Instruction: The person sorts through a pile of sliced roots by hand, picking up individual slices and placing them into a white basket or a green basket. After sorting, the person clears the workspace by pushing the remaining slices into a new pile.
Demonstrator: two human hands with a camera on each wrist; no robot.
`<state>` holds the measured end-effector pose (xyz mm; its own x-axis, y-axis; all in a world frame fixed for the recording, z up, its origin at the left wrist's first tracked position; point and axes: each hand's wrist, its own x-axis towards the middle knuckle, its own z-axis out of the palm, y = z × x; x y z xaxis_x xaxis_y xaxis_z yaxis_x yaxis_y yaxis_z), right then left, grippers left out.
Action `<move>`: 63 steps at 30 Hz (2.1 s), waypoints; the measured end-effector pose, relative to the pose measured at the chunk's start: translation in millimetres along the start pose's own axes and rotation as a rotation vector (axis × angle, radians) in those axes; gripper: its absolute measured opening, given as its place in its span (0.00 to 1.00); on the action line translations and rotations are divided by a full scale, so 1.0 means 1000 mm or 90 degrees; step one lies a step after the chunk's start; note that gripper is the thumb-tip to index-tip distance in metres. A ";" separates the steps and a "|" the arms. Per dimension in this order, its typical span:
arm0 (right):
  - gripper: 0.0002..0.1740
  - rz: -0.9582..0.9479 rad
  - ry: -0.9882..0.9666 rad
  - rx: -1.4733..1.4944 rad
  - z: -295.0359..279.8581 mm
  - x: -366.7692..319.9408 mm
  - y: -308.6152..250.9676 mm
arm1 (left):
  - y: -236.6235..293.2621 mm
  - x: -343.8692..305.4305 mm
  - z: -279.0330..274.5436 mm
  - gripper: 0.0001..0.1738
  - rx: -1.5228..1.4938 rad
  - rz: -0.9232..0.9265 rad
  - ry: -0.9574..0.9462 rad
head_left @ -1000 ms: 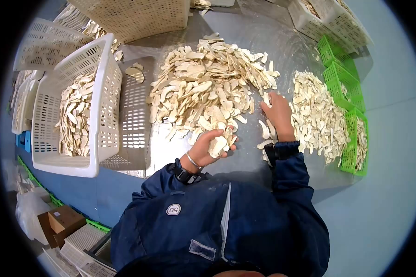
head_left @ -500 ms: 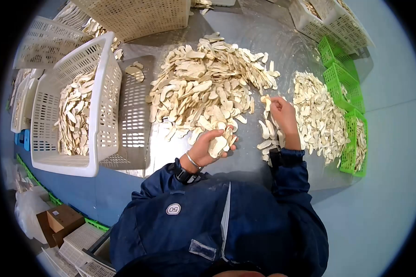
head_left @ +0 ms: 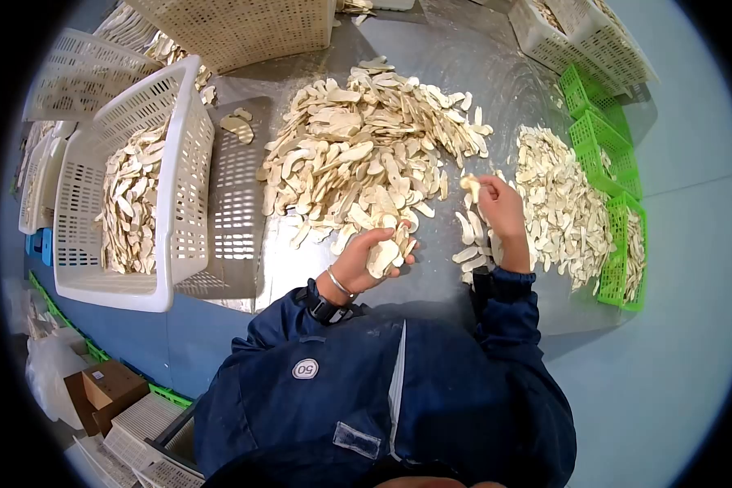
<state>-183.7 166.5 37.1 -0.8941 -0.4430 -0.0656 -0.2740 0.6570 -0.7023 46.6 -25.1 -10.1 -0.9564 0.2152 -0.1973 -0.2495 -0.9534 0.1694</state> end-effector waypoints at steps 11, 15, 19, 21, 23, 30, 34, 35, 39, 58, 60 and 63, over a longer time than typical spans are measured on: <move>0.18 -0.189 0.058 -0.185 0.015 0.040 0.004 | 0.000 0.000 0.000 0.23 0.007 -0.004 0.014; 0.20 -0.112 0.001 -0.277 0.033 0.056 -0.019 | 0.000 -0.001 0.001 0.23 0.012 0.009 0.029; 0.18 -0.084 0.008 -0.313 0.037 0.070 -0.007 | 0.001 -0.001 0.002 0.24 0.024 0.015 0.031; 0.16 -0.083 -0.022 -0.232 0.029 0.064 -0.003 | 0.001 -0.001 0.002 0.24 0.031 0.015 0.032; 0.15 -0.085 -0.032 -0.160 0.021 0.054 -0.003 | 0.001 -0.001 0.003 0.24 0.019 0.011 0.022; 0.12 -0.086 -0.030 -0.038 0.007 0.034 -0.010 | 0.000 -0.001 0.000 0.24 0.025 0.013 0.027; 0.12 -0.082 -0.043 -0.005 0.004 0.026 -0.018 | 0.000 0.000 0.000 0.24 0.037 0.014 0.038; 0.13 -0.077 -0.048 0.016 0.005 0.022 -0.019 | 0.000 0.000 0.000 0.24 0.036 0.014 0.037; 0.14 -0.078 -0.053 0.061 0.004 -0.001 -0.030 | 0.000 -0.001 0.003 0.23 0.074 0.011 0.050; 0.11 -0.099 -0.229 0.249 0.047 -0.096 -0.049 | 0.176 -0.129 0.124 0.48 -0.091 0.683 -0.266; 0.10 -0.107 -0.258 0.282 0.051 -0.098 -0.048 | 0.160 -0.113 0.103 0.43 -0.051 0.564 -0.288; 0.09 -0.106 -0.269 0.308 0.052 -0.100 -0.053 | 0.117 -0.076 0.060 0.32 0.021 0.452 -0.133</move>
<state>-61.0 144.6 43.6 -0.6102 -0.7811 -0.1322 -0.1179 0.2545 -0.9599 81.3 -139.9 82.3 -0.8971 -0.4126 0.1582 0.4392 -0.8718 0.2171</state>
